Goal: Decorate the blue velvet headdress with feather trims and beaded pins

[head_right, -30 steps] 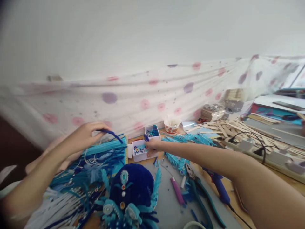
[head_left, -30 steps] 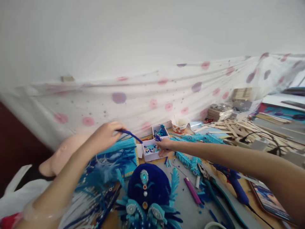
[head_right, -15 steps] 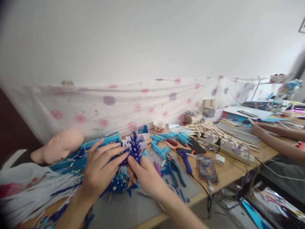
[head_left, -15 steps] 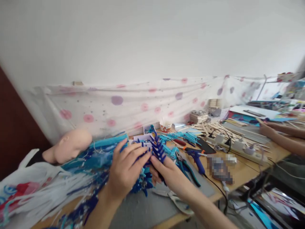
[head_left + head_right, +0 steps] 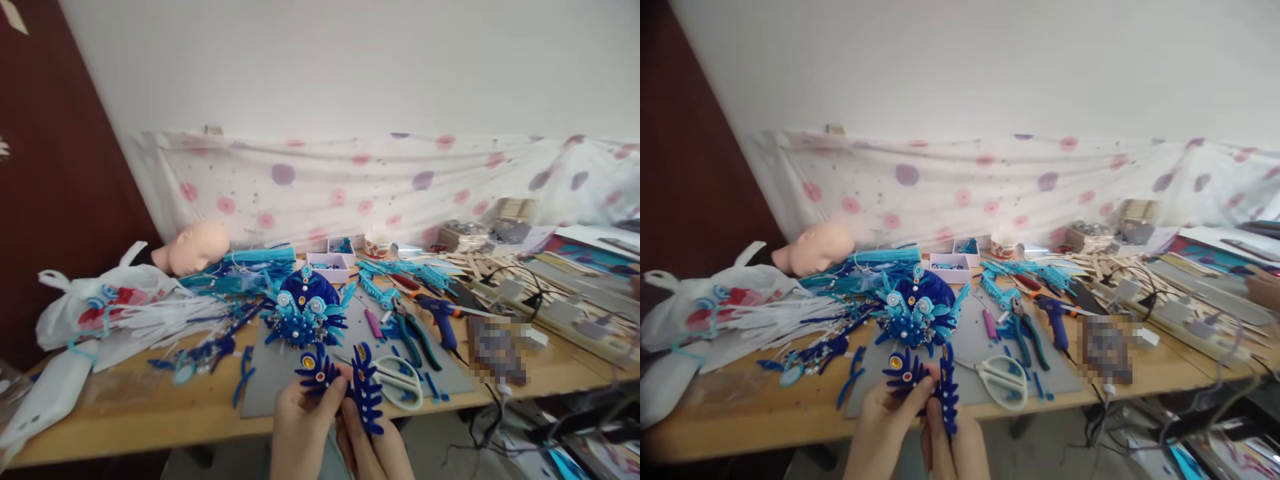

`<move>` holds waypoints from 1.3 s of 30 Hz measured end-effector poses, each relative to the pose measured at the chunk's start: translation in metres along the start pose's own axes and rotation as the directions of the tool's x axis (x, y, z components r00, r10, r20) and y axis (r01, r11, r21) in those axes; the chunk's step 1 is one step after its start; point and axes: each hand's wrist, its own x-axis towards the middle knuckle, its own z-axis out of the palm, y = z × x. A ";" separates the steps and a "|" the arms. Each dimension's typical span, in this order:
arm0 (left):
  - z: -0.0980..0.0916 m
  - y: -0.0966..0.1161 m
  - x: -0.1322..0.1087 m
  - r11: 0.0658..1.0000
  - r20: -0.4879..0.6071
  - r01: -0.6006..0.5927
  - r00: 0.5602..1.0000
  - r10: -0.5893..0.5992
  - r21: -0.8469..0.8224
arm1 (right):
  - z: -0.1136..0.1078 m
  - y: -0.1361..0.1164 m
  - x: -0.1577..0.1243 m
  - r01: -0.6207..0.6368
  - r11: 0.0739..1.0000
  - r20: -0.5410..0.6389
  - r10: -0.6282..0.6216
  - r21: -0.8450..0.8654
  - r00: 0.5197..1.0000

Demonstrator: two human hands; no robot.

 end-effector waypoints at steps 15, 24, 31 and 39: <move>-0.012 -0.008 0.014 0.990 -0.012 -0.041 0.999 0.043 0.132 | 0.003 0.003 0.020 -0.111 0.994 0.045 0.111 0.009 0.993; -0.024 -0.014 0.028 0.991 -0.155 0.128 0.979 -0.134 -0.047 | -0.023 0.007 0.015 -0.217 0.957 0.264 0.162 0.194 0.951; -0.014 -0.015 0.025 0.959 -0.002 0.251 0.967 -0.253 -0.134 | -0.013 0.021 0.025 -0.266 0.934 0.437 0.141 0.239 0.888; -0.011 -0.020 0.022 0.983 -0.035 0.179 0.983 -0.178 0.036 | -0.008 0.018 0.027 -0.302 0.934 0.473 0.182 0.192 0.862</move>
